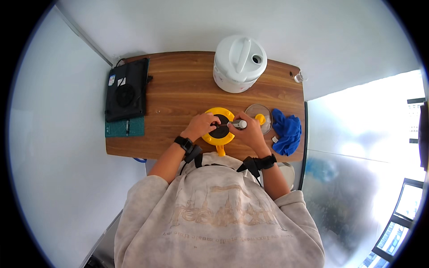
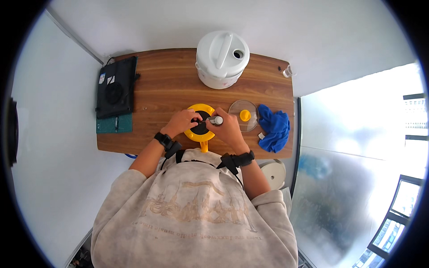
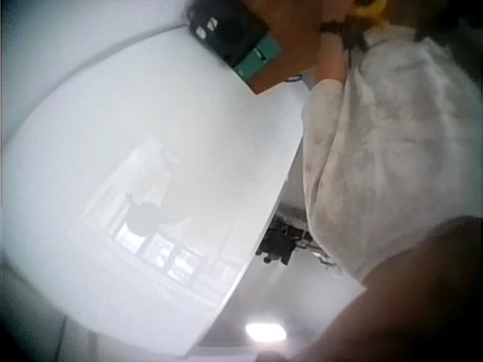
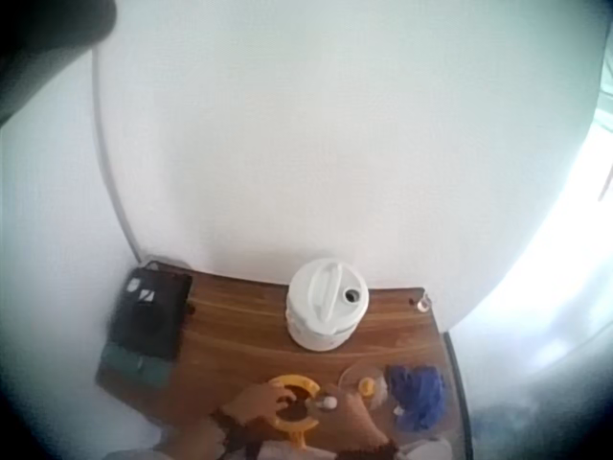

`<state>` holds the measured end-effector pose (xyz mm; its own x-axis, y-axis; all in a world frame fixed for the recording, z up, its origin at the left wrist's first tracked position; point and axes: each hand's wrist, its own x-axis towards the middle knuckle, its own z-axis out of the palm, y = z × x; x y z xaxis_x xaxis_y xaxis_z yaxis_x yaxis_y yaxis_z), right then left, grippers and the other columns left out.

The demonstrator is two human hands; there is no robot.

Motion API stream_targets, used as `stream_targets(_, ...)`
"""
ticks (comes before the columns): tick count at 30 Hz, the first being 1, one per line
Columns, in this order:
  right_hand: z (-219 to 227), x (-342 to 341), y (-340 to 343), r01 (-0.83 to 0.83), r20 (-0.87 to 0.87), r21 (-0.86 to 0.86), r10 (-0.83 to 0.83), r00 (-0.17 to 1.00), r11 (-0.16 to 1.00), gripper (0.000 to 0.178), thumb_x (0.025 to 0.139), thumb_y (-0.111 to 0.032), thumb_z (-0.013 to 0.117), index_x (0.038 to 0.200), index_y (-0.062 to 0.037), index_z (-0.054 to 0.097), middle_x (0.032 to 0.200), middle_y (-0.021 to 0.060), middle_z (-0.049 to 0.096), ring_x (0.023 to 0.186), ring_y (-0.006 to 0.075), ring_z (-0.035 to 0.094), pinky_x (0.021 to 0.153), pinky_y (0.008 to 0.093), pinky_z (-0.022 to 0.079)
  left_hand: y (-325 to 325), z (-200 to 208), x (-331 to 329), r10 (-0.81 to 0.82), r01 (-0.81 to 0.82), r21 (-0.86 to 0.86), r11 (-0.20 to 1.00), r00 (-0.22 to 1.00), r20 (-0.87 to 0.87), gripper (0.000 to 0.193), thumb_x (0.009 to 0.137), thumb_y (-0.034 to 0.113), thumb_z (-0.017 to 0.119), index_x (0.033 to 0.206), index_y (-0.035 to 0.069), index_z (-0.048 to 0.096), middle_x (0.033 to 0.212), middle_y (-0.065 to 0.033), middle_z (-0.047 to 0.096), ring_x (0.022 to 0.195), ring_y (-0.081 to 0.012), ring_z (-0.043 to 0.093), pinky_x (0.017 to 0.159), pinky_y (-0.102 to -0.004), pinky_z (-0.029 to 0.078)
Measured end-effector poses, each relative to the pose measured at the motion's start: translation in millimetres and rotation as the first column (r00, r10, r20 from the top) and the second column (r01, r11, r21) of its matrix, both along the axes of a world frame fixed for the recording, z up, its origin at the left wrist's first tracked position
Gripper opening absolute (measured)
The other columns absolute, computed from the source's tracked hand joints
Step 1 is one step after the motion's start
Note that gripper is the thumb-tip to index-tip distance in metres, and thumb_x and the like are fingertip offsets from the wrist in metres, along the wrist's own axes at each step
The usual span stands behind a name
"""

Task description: The person disassembles a white rice cooker and a yellow pot. They remove the rice cooker lid, wipe the table with a blue cloth, then use a screwdriver to remove the knob from the pot lid and unscrew the bottom plate of the pot.

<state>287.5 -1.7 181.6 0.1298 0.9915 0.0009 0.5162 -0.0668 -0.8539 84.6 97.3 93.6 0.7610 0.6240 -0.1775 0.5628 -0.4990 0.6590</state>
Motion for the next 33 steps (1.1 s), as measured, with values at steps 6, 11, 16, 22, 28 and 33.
stream_targets(6, 2.5, 2.7, -2.5, -0.062, 0.001, -0.018, 0.062, 0.998, 0.998, 0.026, 0.082, -0.018, 0.081, 0.095, -0.0019, 0.065, 0.08, 0.011, 0.071, 0.072, 0.0214, 0.069, 0.068, 0.0307, 0.054, 3.5, -3.7, -1.9, -0.019, 0.019, -0.014, 1.0, 1.0, -0.001, 0.019, 0.085, 0.017, 0.073, 0.104, 0.018, 0.072, 0.101, -0.0065, 0.067, 0.097, -0.0275, 0.066, 0.082, -0.0408, 0.054)
stream_targets(11, 4.6, 2.0, -3.9, -0.059, -0.011, 0.029, 0.06, 0.998, 0.998, 0.025, 0.078, -0.016, 0.08, 0.089, -0.0011, 0.064, 0.078, 0.0162, 0.07, 0.071, 0.0318, 0.071, 0.067, 0.0358, 0.056, 3.9, -3.0, -1.2, -0.028, 0.028, -0.02, 0.999, 0.999, -0.016, 0.019, 0.085, 0.017, 0.072, 0.104, 0.018, 0.072, 0.101, -0.0064, 0.066, 0.096, -0.0274, 0.066, 0.081, -0.0402, 0.055)
stream_targets(16, 2.0, 3.7, -8.4, -0.069, -0.022, 0.016, 0.069, 0.997, 0.997, 0.025, 0.078, -0.015, 0.081, 0.091, -0.0011, 0.064, 0.082, 0.0157, 0.072, 0.075, 0.0312, 0.072, 0.068, 0.0354, 0.056, 4.2, -3.8, -1.2, -0.03, 0.029, -0.045, 0.999, 0.999, -0.015, 0.019, 0.085, 0.016, 0.073, 0.104, 0.018, 0.072, 0.1, -0.007, 0.066, 0.096, -0.0275, 0.066, 0.081, -0.0401, 0.055)
stream_targets(22, 3.9, 5.6, -11.3, -0.071, -0.04, -0.007, 0.071, 0.997, 0.997, 0.024, 0.079, -0.012, 0.08, 0.092, -0.0008, 0.064, 0.083, 0.0156, 0.072, 0.075, 0.0295, 0.072, 0.068, 0.0344, 0.055, 4.1, -2.5, -0.1, -0.027, 0.025, -0.048, 0.999, 0.999, -0.022, 0.018, 0.086, 0.015, 0.073, 0.103, 0.019, 0.072, 0.1, -0.0077, 0.066, 0.096, -0.0274, 0.067, 0.082, -0.0397, 0.055)
stream_targets(28, 2.2, 7.5, -16.9, -0.074, -0.017, 0.002, 0.074, 0.997, 0.997, 0.025, 0.079, -0.012, 0.08, 0.095, -0.001, 0.065, 0.084, 0.015, 0.072, 0.075, 0.0282, 0.072, 0.069, 0.0332, 0.055, 4.4, -4.8, -1.5, -0.032, 0.032, -0.037, 0.999, 0.999, -0.003, 0.02, 0.084, 0.015, 0.073, 0.103, 0.019, 0.072, 0.1, -0.0082, 0.066, 0.095, -0.0285, 0.067, 0.083, -0.0406, 0.055)
stream_targets(33, 8.6, 8.2, -21.6, -0.055, -0.005, -0.033, 0.054, 0.999, 0.998, 0.025, 0.08, -0.013, 0.08, 0.096, -0.0012, 0.065, 0.085, 0.0145, 0.072, 0.076, 0.0276, 0.072, 0.07, 0.0329, 0.055, 3.9, -7.9, -2.4, -0.022, 0.022, -0.027, 0.999, 0.999, 0.028, 0.021, 0.083, 0.014, 0.075, 0.104, 0.018, 0.072, 0.098, -0.0092, 0.065, 0.094, -0.0298, 0.066, 0.082, -0.0413, 0.054)
